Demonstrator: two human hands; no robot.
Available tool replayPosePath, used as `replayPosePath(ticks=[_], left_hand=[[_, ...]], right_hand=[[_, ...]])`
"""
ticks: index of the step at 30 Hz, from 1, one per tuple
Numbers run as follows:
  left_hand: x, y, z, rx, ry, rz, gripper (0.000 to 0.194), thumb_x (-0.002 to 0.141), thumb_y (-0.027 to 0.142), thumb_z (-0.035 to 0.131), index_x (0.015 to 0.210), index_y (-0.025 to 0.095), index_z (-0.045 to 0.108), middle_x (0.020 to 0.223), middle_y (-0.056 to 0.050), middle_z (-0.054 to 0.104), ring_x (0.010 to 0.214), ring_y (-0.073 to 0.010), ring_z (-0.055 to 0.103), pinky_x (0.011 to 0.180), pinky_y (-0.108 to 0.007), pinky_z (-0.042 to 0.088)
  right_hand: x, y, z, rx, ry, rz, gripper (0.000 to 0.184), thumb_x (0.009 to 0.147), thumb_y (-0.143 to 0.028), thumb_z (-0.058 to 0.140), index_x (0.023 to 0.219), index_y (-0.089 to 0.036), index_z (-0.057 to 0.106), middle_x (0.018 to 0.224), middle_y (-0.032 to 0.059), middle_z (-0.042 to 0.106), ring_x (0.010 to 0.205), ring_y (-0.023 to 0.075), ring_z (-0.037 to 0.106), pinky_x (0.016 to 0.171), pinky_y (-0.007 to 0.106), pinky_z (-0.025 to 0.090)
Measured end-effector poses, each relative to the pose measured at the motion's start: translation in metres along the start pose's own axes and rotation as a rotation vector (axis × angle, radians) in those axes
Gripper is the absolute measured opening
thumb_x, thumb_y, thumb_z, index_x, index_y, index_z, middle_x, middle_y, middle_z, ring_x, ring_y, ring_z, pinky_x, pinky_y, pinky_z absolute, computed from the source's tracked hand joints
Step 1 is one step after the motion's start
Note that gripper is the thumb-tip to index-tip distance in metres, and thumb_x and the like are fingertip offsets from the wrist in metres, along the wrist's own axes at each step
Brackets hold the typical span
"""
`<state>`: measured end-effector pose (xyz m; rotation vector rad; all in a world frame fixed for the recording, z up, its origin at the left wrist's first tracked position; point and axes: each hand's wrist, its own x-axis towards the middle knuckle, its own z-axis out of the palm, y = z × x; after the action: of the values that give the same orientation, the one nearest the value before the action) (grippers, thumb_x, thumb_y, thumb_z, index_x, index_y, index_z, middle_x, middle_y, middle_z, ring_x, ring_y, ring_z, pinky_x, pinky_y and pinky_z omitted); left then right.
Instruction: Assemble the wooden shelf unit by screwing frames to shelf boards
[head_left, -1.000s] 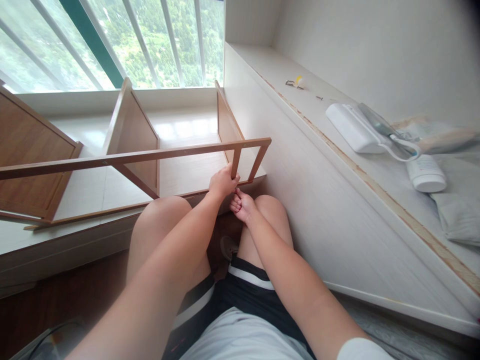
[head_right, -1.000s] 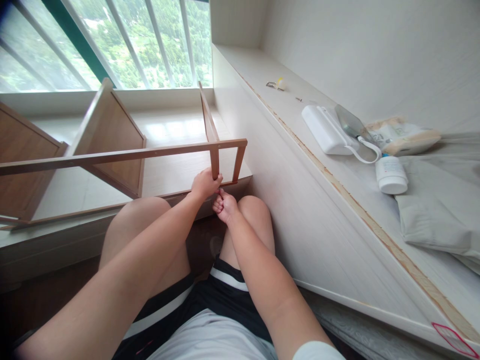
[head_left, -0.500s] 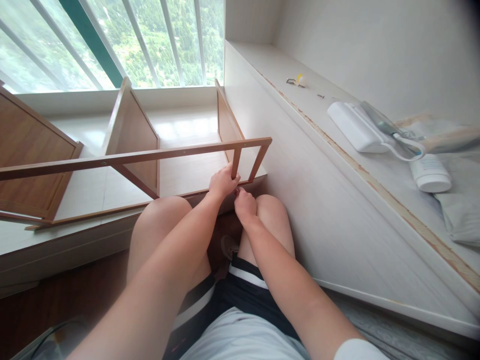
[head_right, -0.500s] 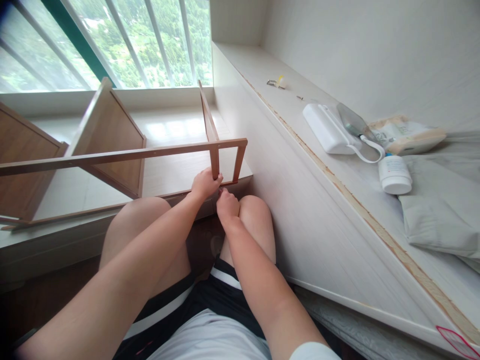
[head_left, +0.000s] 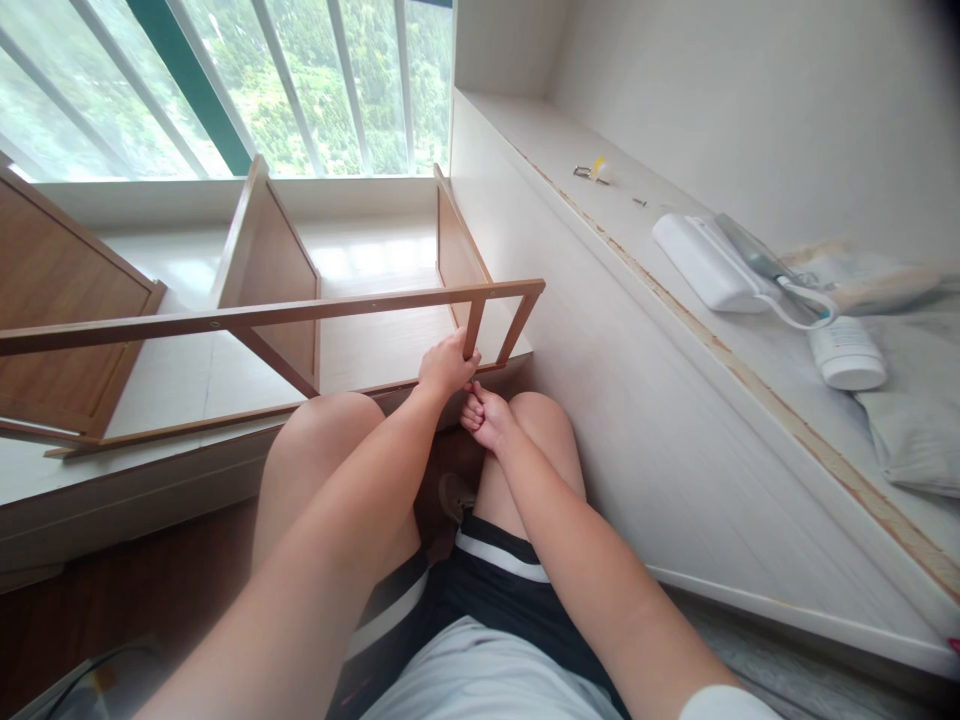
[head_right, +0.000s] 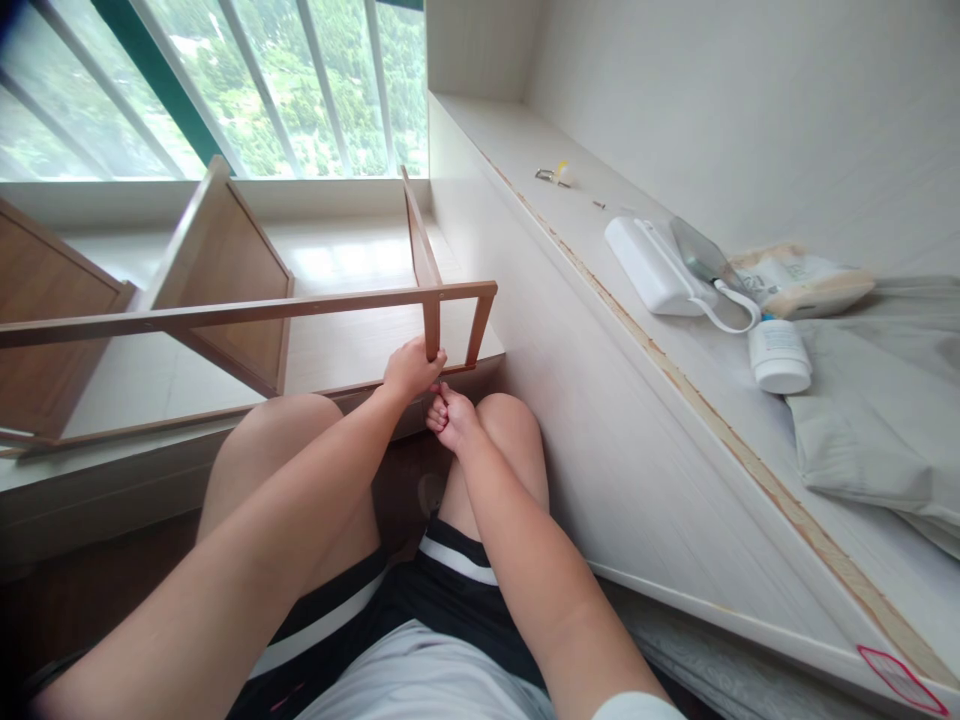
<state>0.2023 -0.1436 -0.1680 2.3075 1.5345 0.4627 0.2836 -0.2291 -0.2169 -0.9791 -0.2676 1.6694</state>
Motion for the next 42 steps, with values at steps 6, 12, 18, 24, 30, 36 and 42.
replayPosePath(ticks=[6,12,18,24,30,36,42], left_hand=[[0.001,-0.002,0.002,-0.012,-0.001,0.002,0.034,0.089,0.039,0.040,0.115,0.025,0.058,0.104,-0.007,0.068,0.095,-0.0233,0.064,0.082,-0.032,0.046],[0.001,-0.002,0.002,-0.008,-0.003,0.004,0.034,0.089,0.039,0.040,0.114,0.025,0.057,0.103,-0.007,0.068,0.096,-0.0233,0.064,0.081,-0.032,0.046],[0.001,-0.001,0.001,-0.015,-0.006,-0.002,0.032,0.088,0.040,0.042,0.112,0.025,0.057,0.101,-0.007,0.068,0.095,-0.0237,0.064,0.079,-0.032,0.046],[0.000,0.000,0.000,-0.014,-0.006,0.001,0.031,0.087,0.038,0.042,0.111,0.026,0.057,0.100,-0.007,0.068,0.094,-0.0238,0.064,0.078,-0.032,0.047],[0.000,0.000,-0.001,-0.020,0.003,0.008,0.029,0.087,0.039,0.043,0.109,0.026,0.057,0.099,-0.006,0.068,0.093,-0.0236,0.064,0.077,-0.032,0.047],[0.000,-0.001,0.000,-0.035,-0.001,0.012,0.030,0.087,0.039,0.042,0.109,0.026,0.057,0.099,-0.006,0.068,0.094,-0.0243,0.064,0.078,-0.033,0.047],[0.000,0.000,-0.001,-0.036,-0.005,-0.005,0.031,0.087,0.040,0.043,0.111,0.026,0.057,0.100,-0.007,0.068,0.095,-0.0248,0.064,0.079,-0.033,0.047]], right_hand=[[0.000,0.004,0.000,0.031,0.029,-0.050,0.027,0.096,-0.035,0.040,0.078,-0.019,0.052,0.036,-0.0106,0.026,0.031,0.0065,0.017,0.033,0.018,0.014],[0.008,0.003,0.000,0.003,0.033,-0.040,0.026,0.094,-0.036,0.042,0.076,-0.019,0.051,0.036,-0.0109,0.026,0.030,0.0063,0.017,0.032,0.018,0.014],[0.013,0.008,0.002,-0.173,0.139,-0.201,0.023,0.091,-0.036,0.044,0.076,-0.020,0.052,0.035,-0.0111,0.028,0.029,0.0067,0.017,0.033,0.020,0.014],[0.013,0.012,-0.003,-0.740,0.390,-0.438,0.028,0.089,-0.036,0.043,0.071,-0.020,0.056,0.042,-0.0048,0.044,0.040,0.0116,0.039,0.044,0.024,0.031],[0.011,0.011,-0.003,-1.142,0.488,-0.557,0.031,0.091,-0.032,0.038,0.075,-0.021,0.063,0.079,0.0058,0.069,0.076,0.0192,0.061,0.070,0.028,0.041],[0.009,0.012,-0.002,-1.195,0.523,-0.547,0.028,0.092,-0.031,0.041,0.073,-0.023,0.061,0.076,0.0059,0.067,0.075,0.0211,0.060,0.070,0.029,0.039],[0.008,0.009,0.005,-0.788,0.463,-0.493,0.024,0.087,-0.028,0.053,0.064,-0.022,0.054,0.052,-0.0011,0.048,0.051,0.0141,0.043,0.051,0.025,0.032]])
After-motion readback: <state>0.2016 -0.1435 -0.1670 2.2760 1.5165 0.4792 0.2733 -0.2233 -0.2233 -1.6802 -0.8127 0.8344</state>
